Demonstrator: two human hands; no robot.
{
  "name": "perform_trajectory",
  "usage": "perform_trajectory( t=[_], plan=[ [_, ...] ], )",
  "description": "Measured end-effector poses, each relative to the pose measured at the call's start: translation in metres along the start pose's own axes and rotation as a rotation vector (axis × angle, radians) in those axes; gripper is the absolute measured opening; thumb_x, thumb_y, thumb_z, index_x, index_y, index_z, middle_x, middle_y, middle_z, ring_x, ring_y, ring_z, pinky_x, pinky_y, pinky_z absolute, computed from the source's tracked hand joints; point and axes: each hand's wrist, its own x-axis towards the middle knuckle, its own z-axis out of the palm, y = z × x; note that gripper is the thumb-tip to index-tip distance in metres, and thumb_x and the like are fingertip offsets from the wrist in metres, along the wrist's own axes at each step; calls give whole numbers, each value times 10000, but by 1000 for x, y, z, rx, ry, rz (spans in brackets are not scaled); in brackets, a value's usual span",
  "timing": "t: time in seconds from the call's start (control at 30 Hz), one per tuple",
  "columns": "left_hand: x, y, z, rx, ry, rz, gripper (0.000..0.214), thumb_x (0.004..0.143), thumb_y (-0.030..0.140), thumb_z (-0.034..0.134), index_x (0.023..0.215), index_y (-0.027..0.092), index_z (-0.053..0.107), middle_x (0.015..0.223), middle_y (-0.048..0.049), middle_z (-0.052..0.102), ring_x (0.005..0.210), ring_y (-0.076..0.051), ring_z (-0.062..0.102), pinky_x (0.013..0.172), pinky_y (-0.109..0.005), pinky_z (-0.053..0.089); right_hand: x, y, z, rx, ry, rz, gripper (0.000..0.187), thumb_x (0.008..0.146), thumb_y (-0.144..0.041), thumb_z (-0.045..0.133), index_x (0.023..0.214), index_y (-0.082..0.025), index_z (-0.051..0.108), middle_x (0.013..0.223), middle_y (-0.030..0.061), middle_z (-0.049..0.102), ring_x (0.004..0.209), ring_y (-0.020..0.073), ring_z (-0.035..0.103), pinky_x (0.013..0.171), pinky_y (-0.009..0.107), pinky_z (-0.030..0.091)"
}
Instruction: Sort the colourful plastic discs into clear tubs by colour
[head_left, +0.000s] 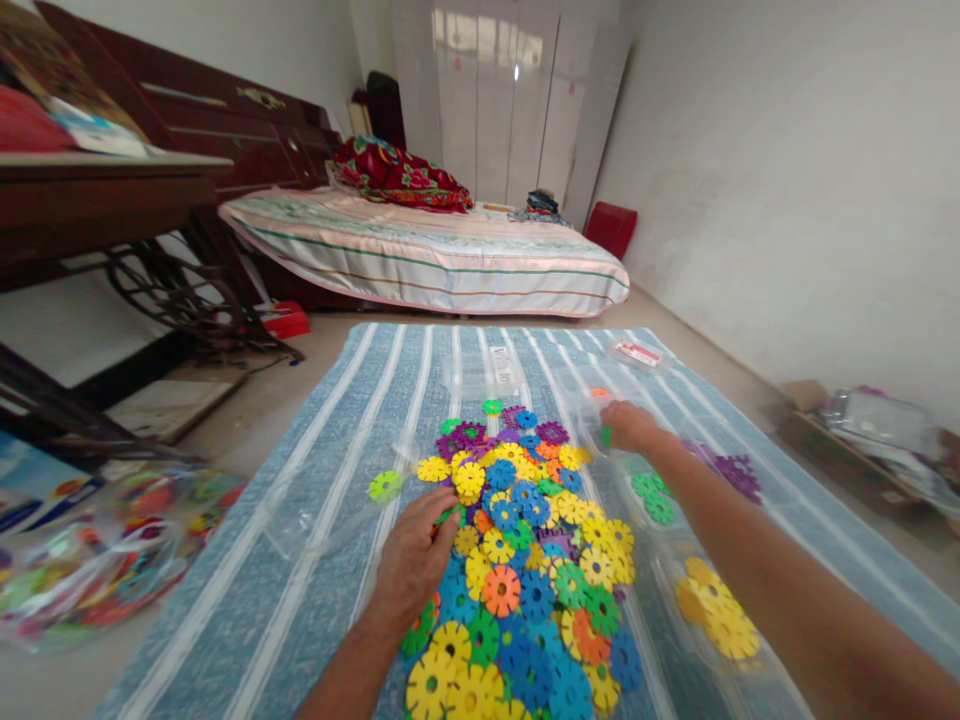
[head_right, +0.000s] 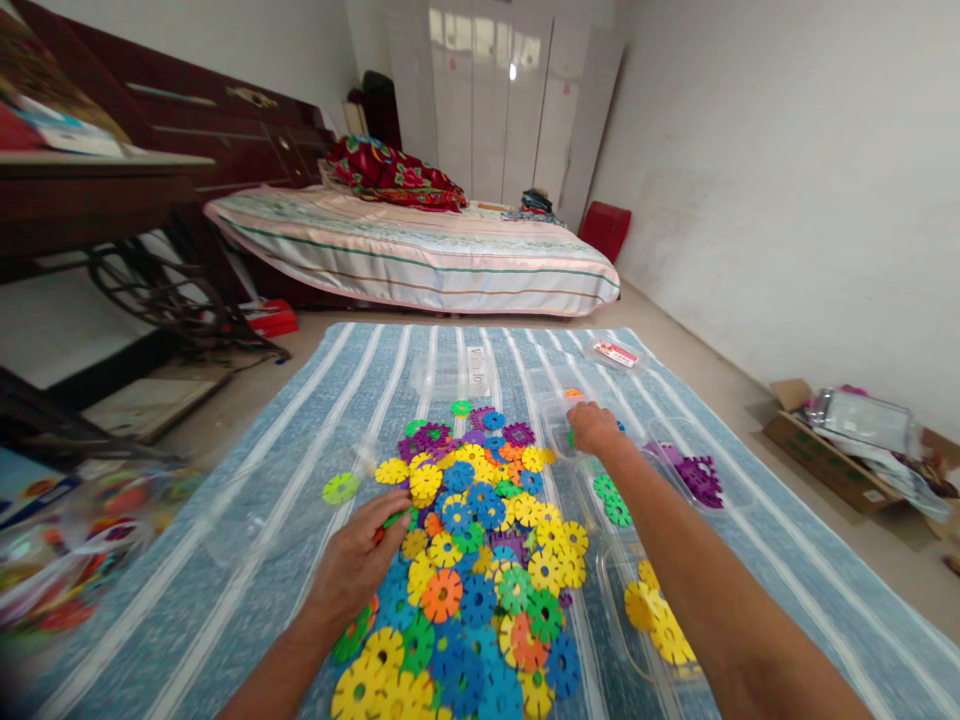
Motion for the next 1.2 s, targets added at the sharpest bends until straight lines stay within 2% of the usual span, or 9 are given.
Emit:
perform_trajectory(
  t=[0.2, 0.4, 0.57, 0.67, 0.77, 0.83, 0.97, 1.1, 1.2],
  plan=[
    [-1, 0, -1, -18, -13, -2, 251, 842, 343, 477, 939, 224, 675, 1094, -61, 688, 1045, -215, 631, 944, -383, 505, -14, 5, -15, 41, -6, 16, 249, 893, -320, 569, 1061, -141, 608, 1072, 82, 625, 942, 191, 609, 806, 358, 498],
    [0, 2, 0, -17, -10, -10, 276, 848, 355, 457, 926, 210, 678, 1087, -77, 688, 1032, -222, 634, 947, -395, 502, -66, 23, -35, 69, 48, 53, 170, 824, -231, 557, 941, -196, 675, 1000, 84, 685, 943, 216, 628, 726, 276, 437],
    [1, 3, 0, -18, -19, -7, 295, 849, 365, 446, 932, 196, 673, 1090, -89, 682, 1044, -227, 626, 958, -396, 492, -109, 26, -29, 84, 36, 111, 235, 808, -238, 573, 1019, -201, 672, 1035, 106, 685, 970, 254, 634, 760, 319, 450],
    [1, 3, -1, -25, -19, -7, 287, 847, 367, 449, 933, 204, 668, 1096, -83, 680, 1054, -227, 621, 968, -400, 485, -140, 1, -16, 206, 162, -3, 256, 849, -288, 538, 1070, -227, 652, 1096, 88, 669, 1005, 241, 620, 828, 336, 454],
    [1, 3, -2, -22, -36, -3, 284, 845, 374, 455, 933, 207, 667, 1095, -81, 680, 1054, -227, 621, 967, -392, 485, -169, -48, 2, 382, 326, -100, 232, 853, -304, 529, 1028, -231, 662, 1097, 85, 663, 1001, 251, 612, 843, 368, 468],
    [2, 3, -3, -15, -40, -3, 286, 844, 371, 455, 926, 199, 669, 1091, -87, 681, 1051, -231, 623, 963, -389, 489, -183, -84, 17, 493, 380, -230, 255, 821, -283, 575, 1059, -235, 651, 1150, 77, 638, 1057, 246, 581, 887, 362, 461],
    [2, 2, -1, -10, -23, 5, 281, 847, 360, 455, 928, 195, 668, 1101, -88, 679, 1051, -232, 624, 959, -395, 491, -185, -130, 48, 534, 503, -47, 451, 822, -370, 584, 1224, -167, 566, 1297, 155, 537, 1243, 344, 430, 985, 480, 385],
    [1, 2, 1, -16, -13, 8, 279, 852, 352, 452, 934, 194, 668, 1095, -86, 681, 1053, -224, 622, 960, -391, 489, -169, -133, 73, 520, 499, 158, 578, 843, -497, 519, 1267, -105, 525, 1322, 217, 492, 1258, 407, 390, 955, 548, 377],
    [0, 3, 0, -22, -28, 6, 262, 850, 336, 455, 928, 206, 668, 1095, -73, 681, 1062, -220, 617, 968, -394, 482, -157, -131, 81, 581, 515, 174, 565, 866, -492, 479, 1259, -90, 527, 1278, 223, 521, 1219, 393, 438, 958, 553, 376]
  ],
)
